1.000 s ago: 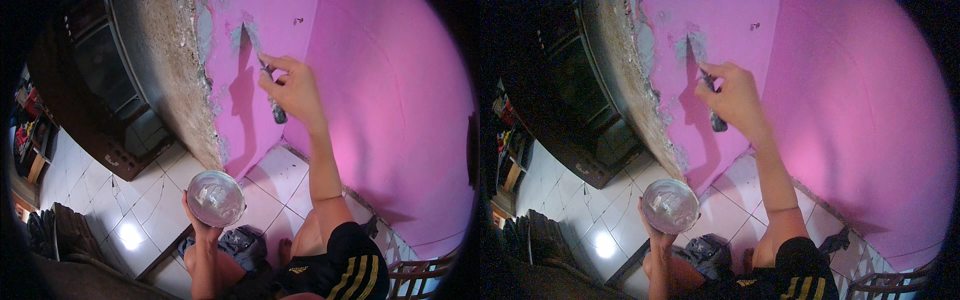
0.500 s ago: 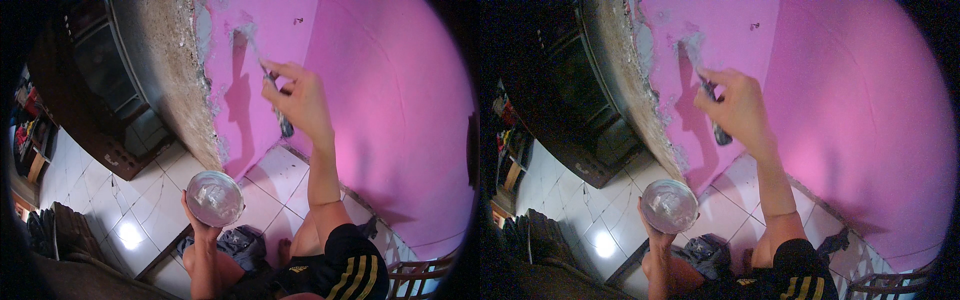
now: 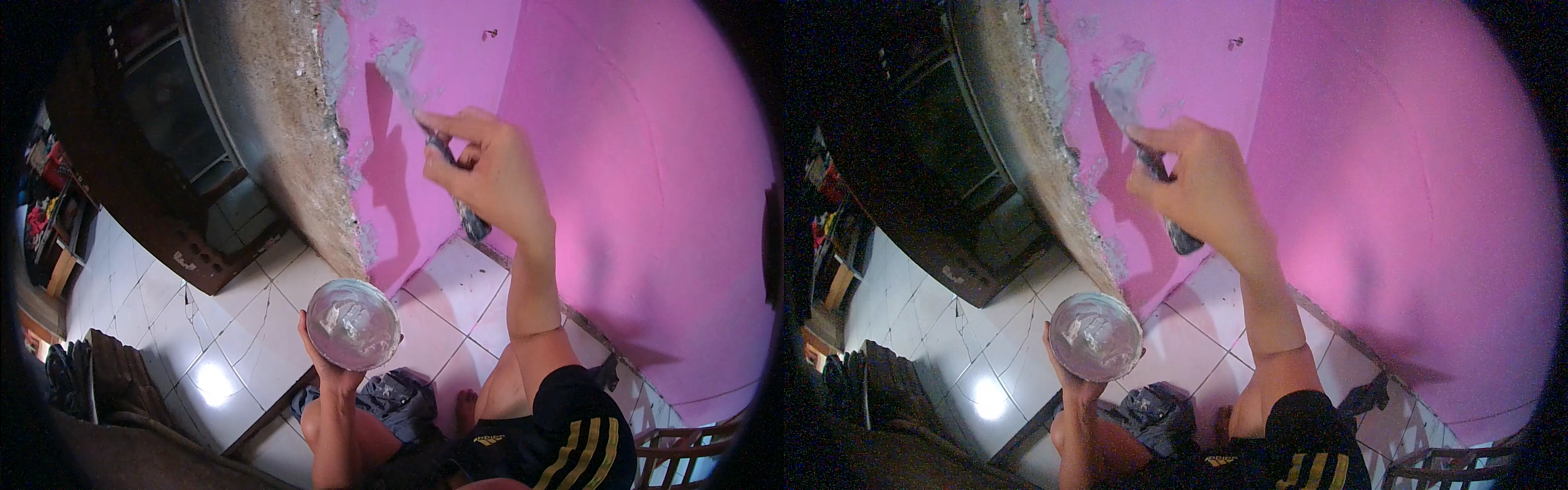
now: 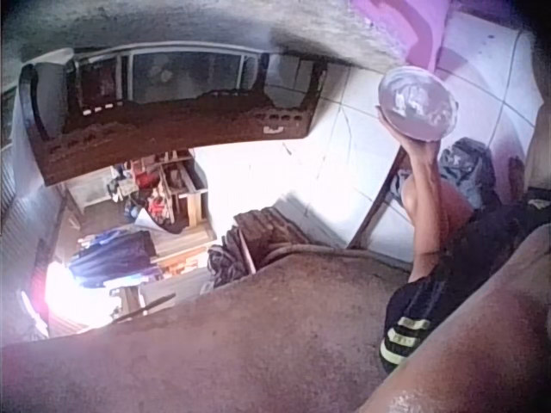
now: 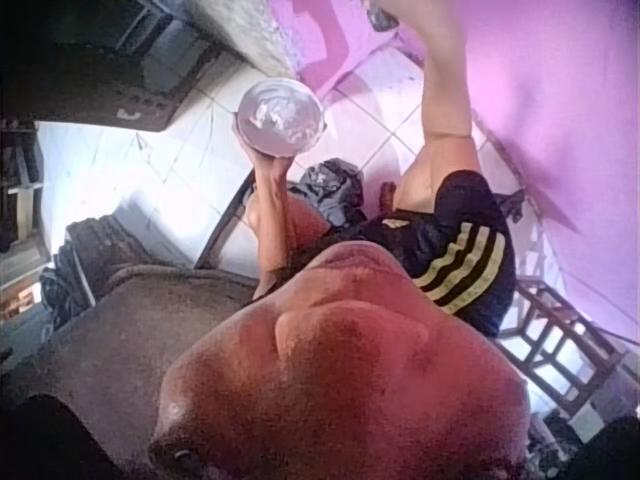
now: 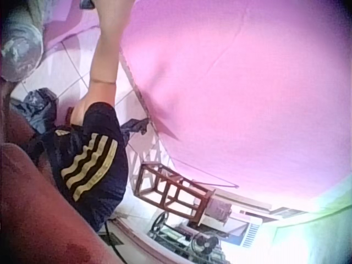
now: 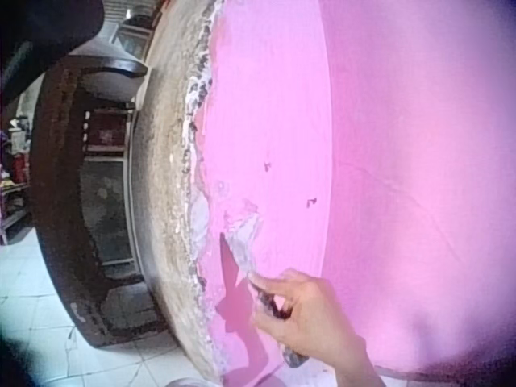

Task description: The person applies putty to a damaged section of a pink wall using a putty knife, scooping the material from a small metal bowl.

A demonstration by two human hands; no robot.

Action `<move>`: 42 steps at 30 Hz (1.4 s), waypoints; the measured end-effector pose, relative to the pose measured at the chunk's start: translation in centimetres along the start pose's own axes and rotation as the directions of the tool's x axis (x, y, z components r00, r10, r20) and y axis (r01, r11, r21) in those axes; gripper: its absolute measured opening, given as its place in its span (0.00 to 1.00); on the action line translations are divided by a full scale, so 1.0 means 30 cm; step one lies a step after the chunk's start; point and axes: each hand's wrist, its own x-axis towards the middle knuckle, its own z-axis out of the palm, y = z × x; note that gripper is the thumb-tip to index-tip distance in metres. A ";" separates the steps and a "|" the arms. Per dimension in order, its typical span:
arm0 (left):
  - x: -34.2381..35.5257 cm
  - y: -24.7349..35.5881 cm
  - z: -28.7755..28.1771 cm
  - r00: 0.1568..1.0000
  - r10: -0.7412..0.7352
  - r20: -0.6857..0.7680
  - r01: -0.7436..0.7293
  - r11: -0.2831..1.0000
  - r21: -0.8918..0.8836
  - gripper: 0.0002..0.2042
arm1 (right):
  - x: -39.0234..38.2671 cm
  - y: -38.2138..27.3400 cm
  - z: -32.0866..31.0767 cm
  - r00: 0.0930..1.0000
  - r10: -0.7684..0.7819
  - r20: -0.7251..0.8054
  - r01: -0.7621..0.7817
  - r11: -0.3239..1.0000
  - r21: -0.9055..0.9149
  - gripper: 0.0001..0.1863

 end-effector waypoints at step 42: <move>0.020 -0.012 -0.008 0.989 0.145 -0.023 -0.144 0.989 0.020 0.36 | -0.031 0.121 -0.072 0.964 0.219 0.148 -0.264 0.818 0.511 0.22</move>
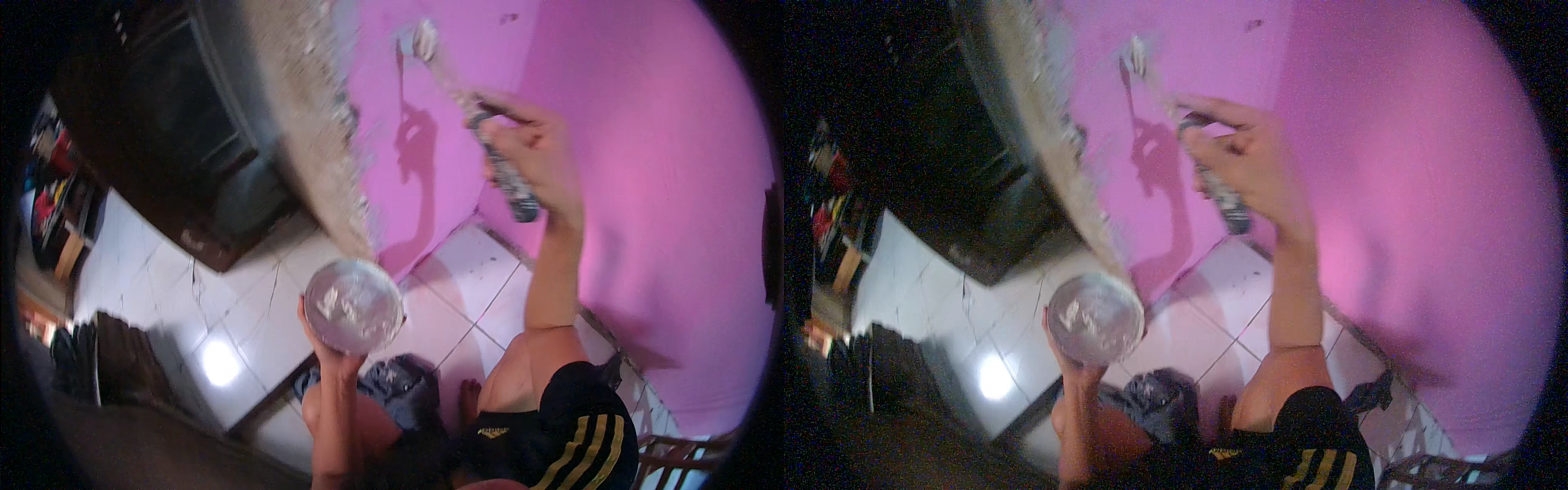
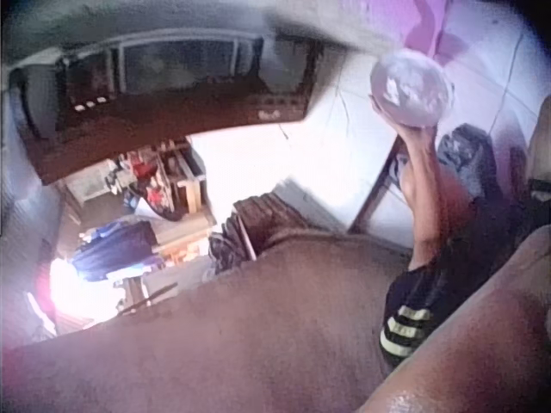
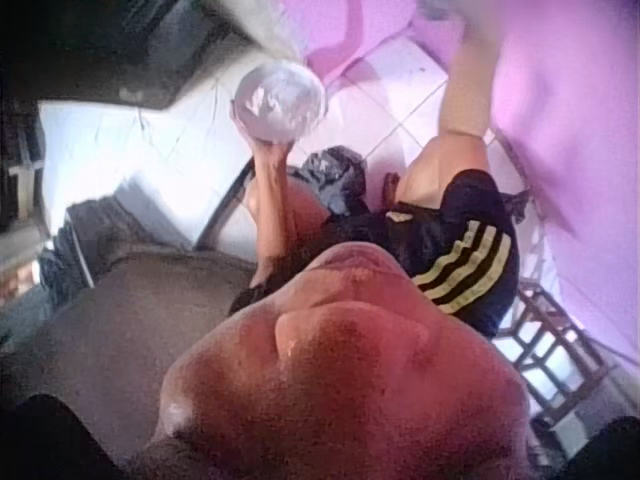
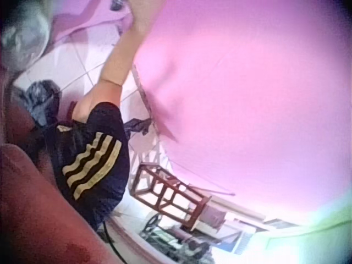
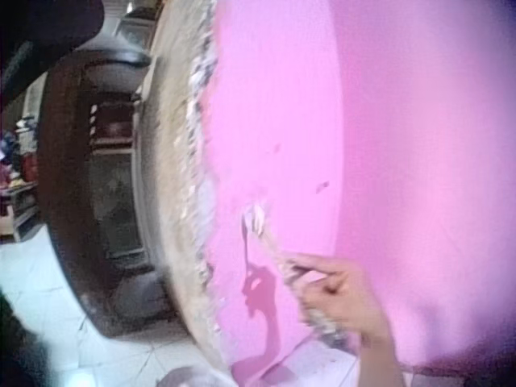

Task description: The person applies putty to a damaged section of a pink wall using a putty knife, scooping the material from a small metal bowl.

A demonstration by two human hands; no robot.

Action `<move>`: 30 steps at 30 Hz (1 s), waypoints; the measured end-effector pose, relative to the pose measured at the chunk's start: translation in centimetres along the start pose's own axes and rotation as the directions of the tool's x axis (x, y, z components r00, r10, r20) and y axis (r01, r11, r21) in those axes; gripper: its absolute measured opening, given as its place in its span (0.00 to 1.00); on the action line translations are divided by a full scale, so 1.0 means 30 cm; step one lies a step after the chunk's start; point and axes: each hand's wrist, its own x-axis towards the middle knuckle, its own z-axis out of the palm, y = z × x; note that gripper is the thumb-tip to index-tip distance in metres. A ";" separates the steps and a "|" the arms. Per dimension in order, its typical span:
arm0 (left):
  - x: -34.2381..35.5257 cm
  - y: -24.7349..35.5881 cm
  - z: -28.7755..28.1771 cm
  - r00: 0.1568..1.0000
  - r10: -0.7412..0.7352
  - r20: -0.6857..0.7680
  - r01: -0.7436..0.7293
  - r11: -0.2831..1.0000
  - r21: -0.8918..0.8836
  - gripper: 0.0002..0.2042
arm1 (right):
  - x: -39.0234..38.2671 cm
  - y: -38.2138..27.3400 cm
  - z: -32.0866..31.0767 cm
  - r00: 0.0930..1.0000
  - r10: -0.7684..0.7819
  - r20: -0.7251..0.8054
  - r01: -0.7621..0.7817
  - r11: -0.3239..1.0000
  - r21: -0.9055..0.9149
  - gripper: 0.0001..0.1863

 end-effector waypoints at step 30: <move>0.027 0.033 -0.017 0.938 0.336 -0.087 -0.332 0.942 0.053 0.43 | -0.441 0.420 0.103 0.602 -0.101 0.792 0.660 0.622 -0.422 0.27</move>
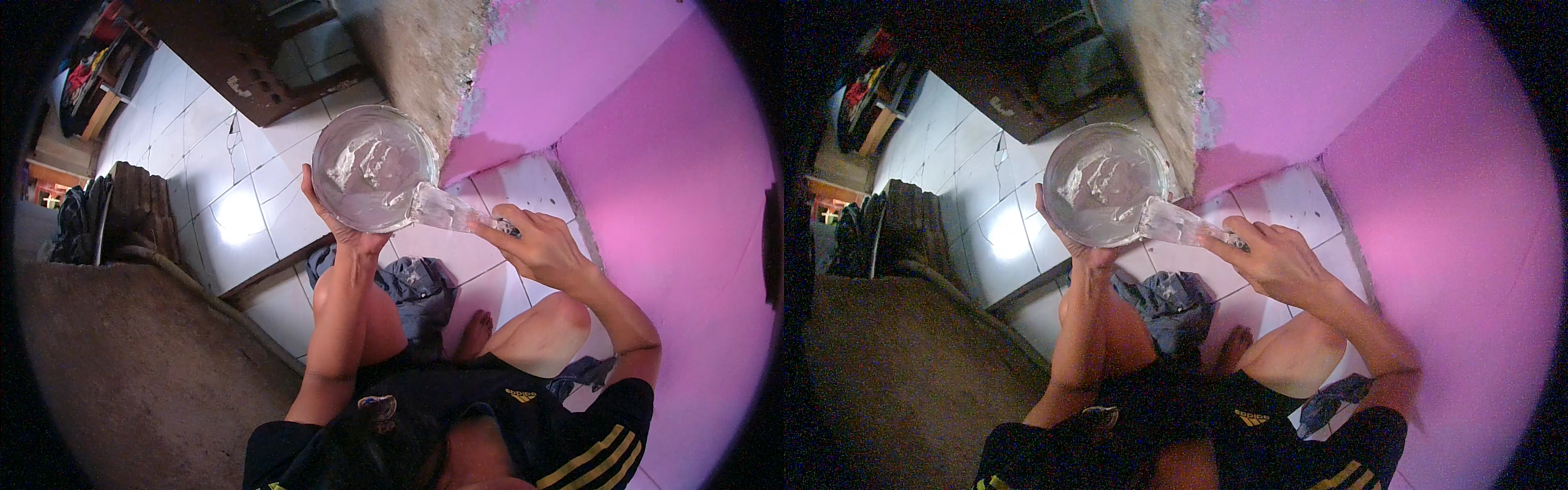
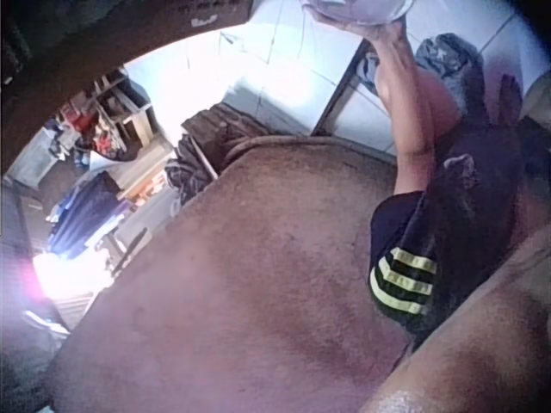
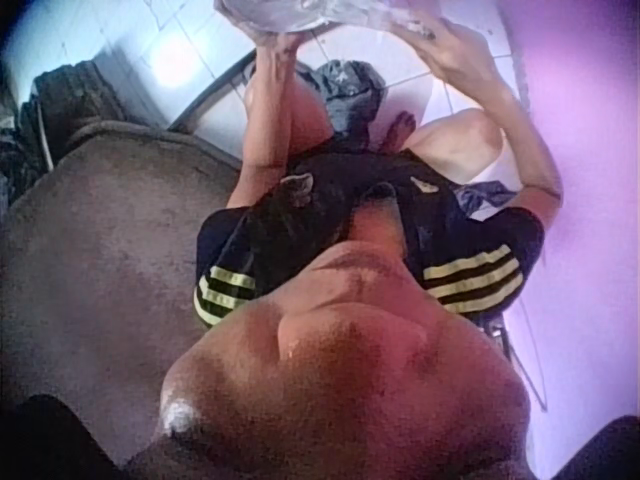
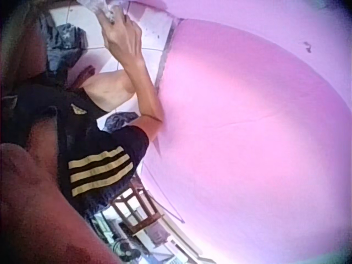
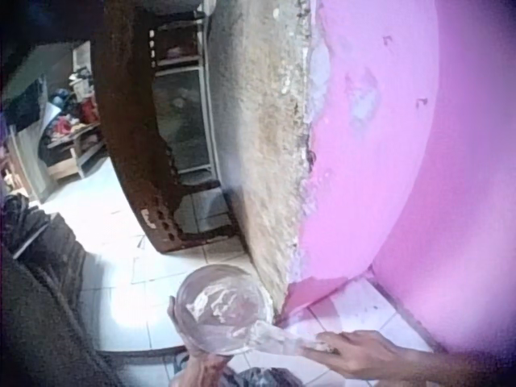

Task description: The person applies putty to a damaged section of a pink wall using a putty knife, scooping the material from a small metal bowl.

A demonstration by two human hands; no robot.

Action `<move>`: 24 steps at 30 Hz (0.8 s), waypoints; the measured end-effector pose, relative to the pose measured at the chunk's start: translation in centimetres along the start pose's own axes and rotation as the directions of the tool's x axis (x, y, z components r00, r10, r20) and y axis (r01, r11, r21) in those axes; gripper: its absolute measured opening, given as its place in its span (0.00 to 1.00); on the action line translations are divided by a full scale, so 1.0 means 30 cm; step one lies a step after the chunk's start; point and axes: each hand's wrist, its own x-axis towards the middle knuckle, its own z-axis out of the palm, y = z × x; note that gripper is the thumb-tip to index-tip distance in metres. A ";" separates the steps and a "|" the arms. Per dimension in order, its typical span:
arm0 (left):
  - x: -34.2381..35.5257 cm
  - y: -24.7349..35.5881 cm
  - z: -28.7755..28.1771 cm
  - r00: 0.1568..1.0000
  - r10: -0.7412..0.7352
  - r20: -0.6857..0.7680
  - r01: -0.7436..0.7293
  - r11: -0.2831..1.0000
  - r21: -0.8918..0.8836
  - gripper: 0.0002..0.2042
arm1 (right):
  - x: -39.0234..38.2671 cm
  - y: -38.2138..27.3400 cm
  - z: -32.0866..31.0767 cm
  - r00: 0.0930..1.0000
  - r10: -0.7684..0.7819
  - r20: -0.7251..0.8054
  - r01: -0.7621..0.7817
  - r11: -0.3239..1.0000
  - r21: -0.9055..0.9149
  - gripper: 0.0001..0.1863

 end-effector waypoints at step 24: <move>0.037 0.030 -0.006 0.990 0.134 -0.053 -0.138 0.985 -0.102 0.39 | 0.069 0.047 -0.027 0.847 0.404 0.346 -0.475 0.283 0.833 0.17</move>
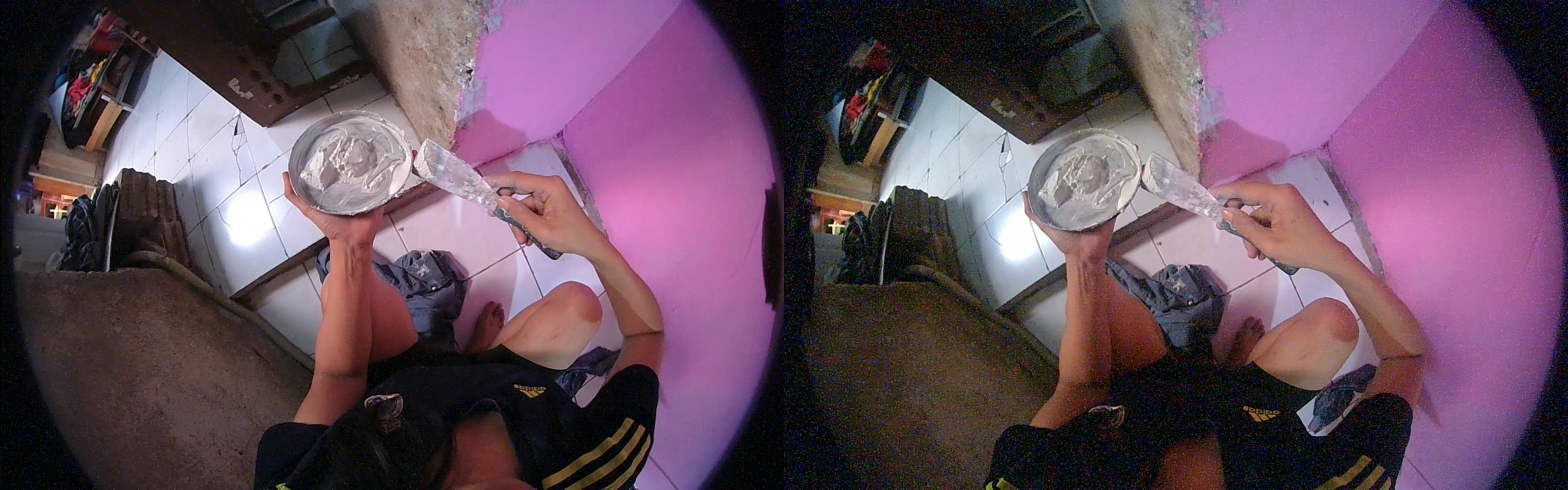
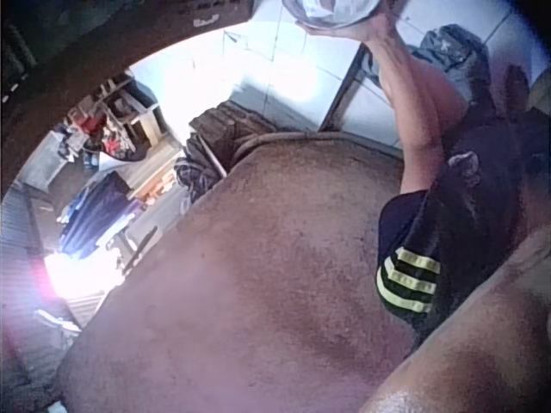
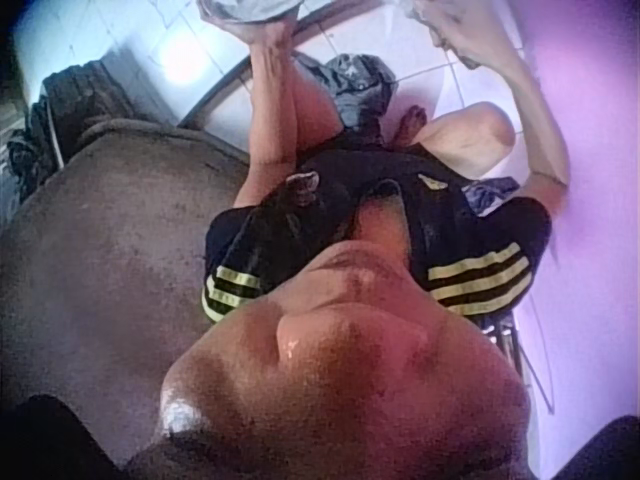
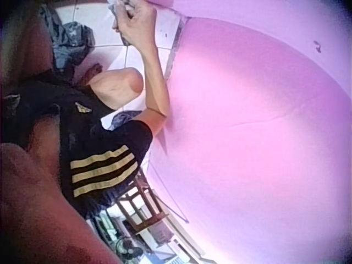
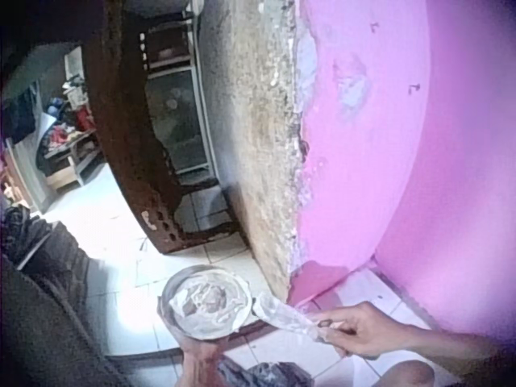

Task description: The person applies putty to a damaged section of a pink wall using a putty knife, scooping the material from a small metal bowl.

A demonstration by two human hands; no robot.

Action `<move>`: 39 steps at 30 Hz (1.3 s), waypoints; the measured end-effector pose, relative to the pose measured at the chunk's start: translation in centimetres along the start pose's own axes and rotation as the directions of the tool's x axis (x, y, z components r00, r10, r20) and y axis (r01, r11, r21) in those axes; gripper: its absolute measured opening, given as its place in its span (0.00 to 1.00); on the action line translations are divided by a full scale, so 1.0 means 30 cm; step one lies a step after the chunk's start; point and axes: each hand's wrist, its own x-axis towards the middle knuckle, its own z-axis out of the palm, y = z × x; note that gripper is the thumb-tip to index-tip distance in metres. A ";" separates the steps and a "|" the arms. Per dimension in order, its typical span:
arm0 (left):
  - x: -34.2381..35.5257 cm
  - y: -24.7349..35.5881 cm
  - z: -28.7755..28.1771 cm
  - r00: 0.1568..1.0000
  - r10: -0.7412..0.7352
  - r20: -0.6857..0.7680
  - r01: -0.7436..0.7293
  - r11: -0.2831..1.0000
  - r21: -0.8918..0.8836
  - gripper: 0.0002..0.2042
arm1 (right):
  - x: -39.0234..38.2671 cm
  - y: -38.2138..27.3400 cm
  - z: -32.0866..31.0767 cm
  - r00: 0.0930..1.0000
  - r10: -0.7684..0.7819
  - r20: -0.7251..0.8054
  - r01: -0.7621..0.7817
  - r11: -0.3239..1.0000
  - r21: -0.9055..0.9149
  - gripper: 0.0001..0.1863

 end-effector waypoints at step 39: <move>-0.041 -0.022 0.048 0.936 -0.349 0.046 0.309 0.877 0.367 0.37 | 0.103 -0.127 -0.176 0.870 -0.257 0.421 0.479 0.645 -0.595 0.23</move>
